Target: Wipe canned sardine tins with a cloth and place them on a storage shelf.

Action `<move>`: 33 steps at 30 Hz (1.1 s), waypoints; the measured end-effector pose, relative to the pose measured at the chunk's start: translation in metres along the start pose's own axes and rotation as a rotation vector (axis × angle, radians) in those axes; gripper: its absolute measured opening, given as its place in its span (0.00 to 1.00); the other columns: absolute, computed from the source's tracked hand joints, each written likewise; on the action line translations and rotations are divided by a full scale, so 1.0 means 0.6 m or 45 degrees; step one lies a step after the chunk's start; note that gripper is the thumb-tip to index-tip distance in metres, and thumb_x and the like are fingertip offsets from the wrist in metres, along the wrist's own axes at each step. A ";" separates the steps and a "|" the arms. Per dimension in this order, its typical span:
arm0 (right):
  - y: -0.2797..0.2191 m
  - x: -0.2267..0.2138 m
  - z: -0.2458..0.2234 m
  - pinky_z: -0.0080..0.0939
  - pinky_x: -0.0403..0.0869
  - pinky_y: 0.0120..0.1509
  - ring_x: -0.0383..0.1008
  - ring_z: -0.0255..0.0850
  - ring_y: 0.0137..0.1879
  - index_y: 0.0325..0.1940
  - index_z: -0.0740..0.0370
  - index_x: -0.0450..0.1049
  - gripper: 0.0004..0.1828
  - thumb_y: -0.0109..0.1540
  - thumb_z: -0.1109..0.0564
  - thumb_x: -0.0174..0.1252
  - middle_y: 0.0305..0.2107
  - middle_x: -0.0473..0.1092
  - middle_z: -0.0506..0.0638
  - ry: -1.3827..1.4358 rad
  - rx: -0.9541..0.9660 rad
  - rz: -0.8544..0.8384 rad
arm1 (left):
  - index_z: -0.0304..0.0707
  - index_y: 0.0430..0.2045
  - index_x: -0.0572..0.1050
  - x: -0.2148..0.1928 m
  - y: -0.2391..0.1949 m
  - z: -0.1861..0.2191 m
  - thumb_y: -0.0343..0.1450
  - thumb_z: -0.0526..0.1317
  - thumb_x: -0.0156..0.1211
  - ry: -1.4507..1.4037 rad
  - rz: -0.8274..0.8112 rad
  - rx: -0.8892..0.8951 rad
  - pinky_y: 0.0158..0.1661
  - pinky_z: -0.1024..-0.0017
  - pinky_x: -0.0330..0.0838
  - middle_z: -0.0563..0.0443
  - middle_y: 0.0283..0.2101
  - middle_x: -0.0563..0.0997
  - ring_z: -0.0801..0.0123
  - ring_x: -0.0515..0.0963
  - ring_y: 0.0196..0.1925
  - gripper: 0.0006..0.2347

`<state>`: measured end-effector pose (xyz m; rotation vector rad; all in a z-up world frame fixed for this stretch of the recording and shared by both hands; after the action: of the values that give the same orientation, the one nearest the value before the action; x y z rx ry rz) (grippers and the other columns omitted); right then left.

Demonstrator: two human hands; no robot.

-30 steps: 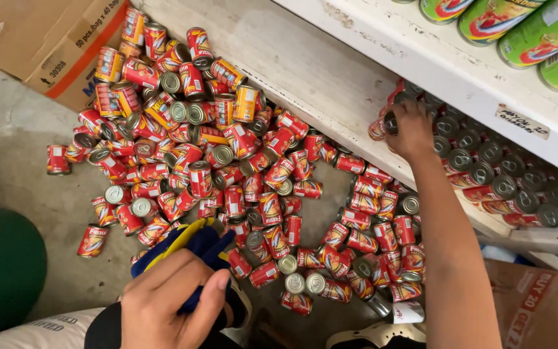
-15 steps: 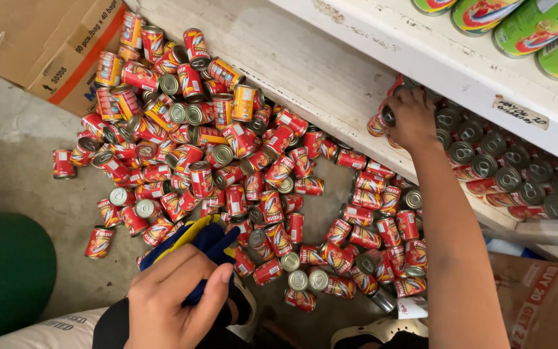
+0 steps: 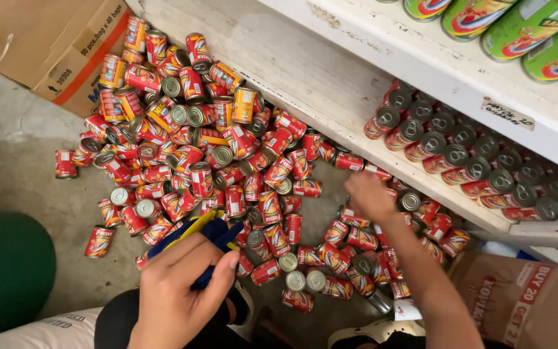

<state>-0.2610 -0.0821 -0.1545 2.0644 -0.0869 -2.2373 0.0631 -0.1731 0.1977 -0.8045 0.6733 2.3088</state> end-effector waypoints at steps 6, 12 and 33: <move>-0.117 0.270 -0.026 0.55 0.69 0.66 0.62 0.52 0.67 0.68 0.59 0.62 0.42 0.48 0.62 0.62 0.62 0.65 0.52 0.282 0.504 -0.481 | 0.38 0.15 0.74 0.016 -0.008 0.012 0.67 0.38 0.64 -0.021 -0.042 0.067 0.23 0.73 0.64 0.55 0.21 0.74 0.67 0.69 0.18 0.09; -0.101 0.361 -0.033 0.53 0.72 0.55 0.68 0.51 0.57 0.60 0.56 0.69 0.22 0.61 0.57 0.51 0.52 0.73 0.51 -0.064 0.270 -0.490 | 0.35 0.15 0.73 0.024 -0.001 0.026 0.67 0.35 0.64 -0.086 -0.056 0.087 0.22 0.72 0.62 0.53 0.20 0.73 0.66 0.67 0.17 0.10; -0.172 -0.165 -0.014 0.45 0.69 0.58 0.73 0.48 0.54 0.57 0.54 0.70 0.44 0.38 0.55 0.80 0.44 0.76 0.50 1.413 0.945 0.021 | 0.37 0.16 0.73 0.249 0.028 -0.015 0.70 0.42 0.68 -1.782 -0.258 -0.700 0.20 0.79 0.73 0.50 0.15 0.76 0.73 0.79 0.17 0.14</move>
<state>-0.2480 0.0314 -0.0684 3.2841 -0.9058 -0.7718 -0.0403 -0.1354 0.0946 0.5976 -0.6370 2.1907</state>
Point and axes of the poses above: each hand's wrist, its own y-axis towards the middle knuckle, its own x-axis out of the palm, z = x × y, the point moved 10 cm from there along y, towards the middle knuckle
